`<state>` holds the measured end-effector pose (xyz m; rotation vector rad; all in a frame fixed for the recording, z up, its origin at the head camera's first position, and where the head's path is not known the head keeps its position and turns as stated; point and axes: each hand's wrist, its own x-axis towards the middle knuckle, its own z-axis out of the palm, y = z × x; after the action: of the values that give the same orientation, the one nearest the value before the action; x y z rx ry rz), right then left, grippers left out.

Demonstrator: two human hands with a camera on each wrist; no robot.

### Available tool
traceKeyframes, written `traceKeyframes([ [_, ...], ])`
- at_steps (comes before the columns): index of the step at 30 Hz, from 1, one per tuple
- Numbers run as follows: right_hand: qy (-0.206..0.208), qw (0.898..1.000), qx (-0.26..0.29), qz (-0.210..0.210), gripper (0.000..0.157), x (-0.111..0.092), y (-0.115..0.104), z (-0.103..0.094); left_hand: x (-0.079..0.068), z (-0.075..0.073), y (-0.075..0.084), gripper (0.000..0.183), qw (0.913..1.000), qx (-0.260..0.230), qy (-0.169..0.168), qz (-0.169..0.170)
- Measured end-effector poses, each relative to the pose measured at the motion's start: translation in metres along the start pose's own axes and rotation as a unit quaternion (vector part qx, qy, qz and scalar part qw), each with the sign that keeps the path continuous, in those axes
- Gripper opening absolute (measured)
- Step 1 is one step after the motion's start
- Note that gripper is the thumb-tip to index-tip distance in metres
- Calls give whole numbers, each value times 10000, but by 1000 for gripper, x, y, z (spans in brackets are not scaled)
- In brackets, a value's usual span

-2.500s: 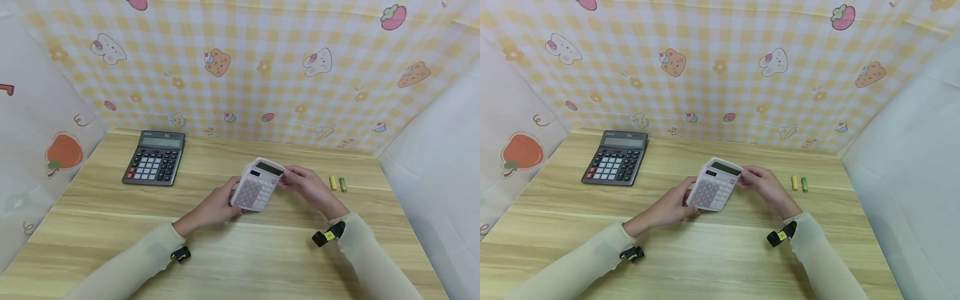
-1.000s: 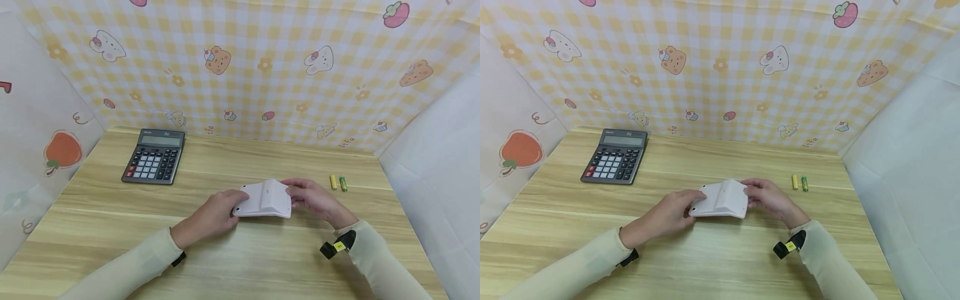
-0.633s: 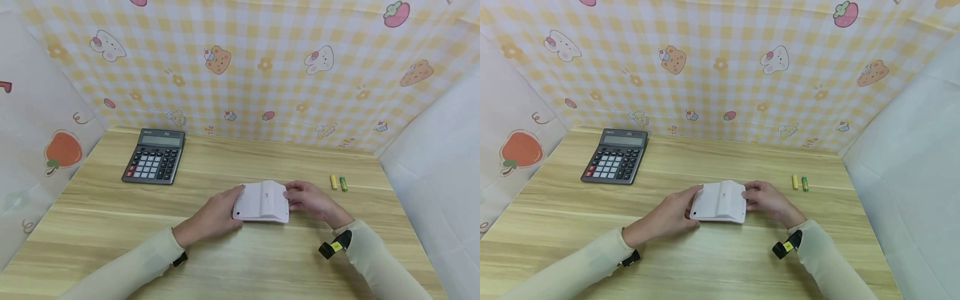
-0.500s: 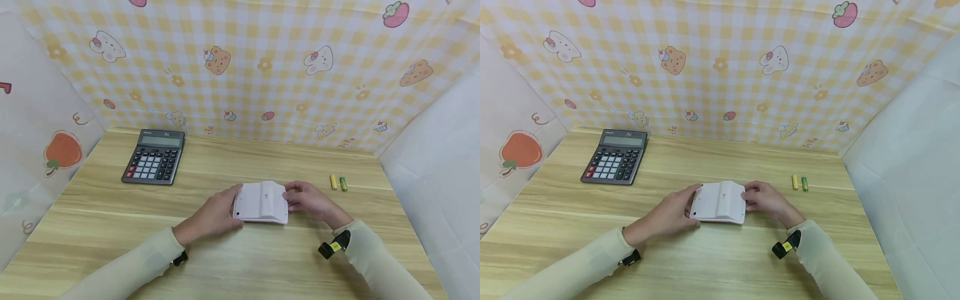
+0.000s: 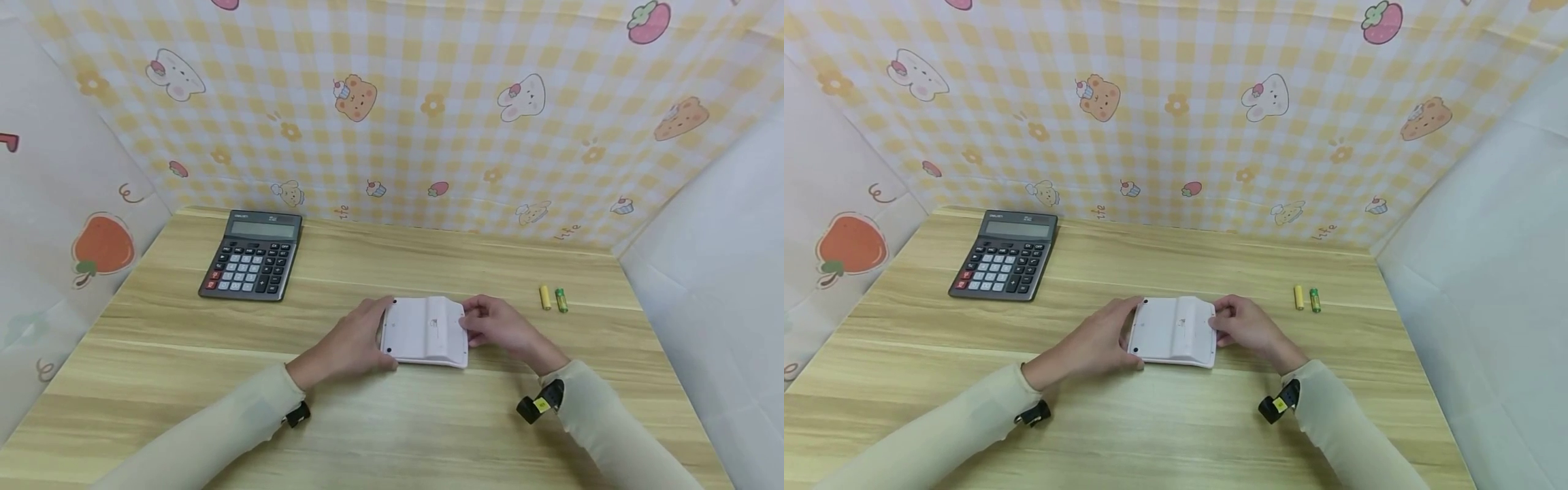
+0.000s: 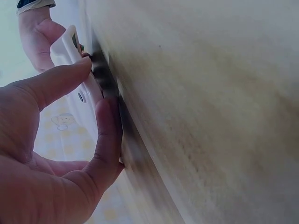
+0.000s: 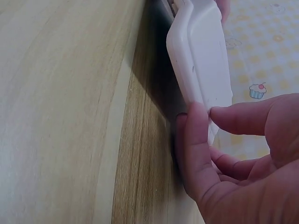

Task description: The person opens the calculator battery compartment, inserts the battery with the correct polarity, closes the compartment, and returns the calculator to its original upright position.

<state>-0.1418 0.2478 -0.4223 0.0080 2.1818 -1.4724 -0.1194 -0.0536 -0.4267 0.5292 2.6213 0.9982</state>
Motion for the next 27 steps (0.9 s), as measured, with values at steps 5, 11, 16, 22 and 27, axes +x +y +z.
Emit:
traceKeyframes([
  [5,164,9995,-271,-82,43,0,-1,3,1,-2,3,122,9999,-31,-86,-73],
  [11,351,9978,-544,-134,40,2,-1,7,4,-1,5,131,9996,-50,-205,-191],
  [16,402,9968,-668,-188,38,2,-3,9,7,0,8,139,9987,-22,-335,-393],
  [22,459,9953,-823,-221,37,1,-4,9,10,-2,10,141,9967,142,-483,-629],
  [27,479,9939,-964,-245,38,2,-4,10,13,-3,10,142,9957,298,-536,-701],
])
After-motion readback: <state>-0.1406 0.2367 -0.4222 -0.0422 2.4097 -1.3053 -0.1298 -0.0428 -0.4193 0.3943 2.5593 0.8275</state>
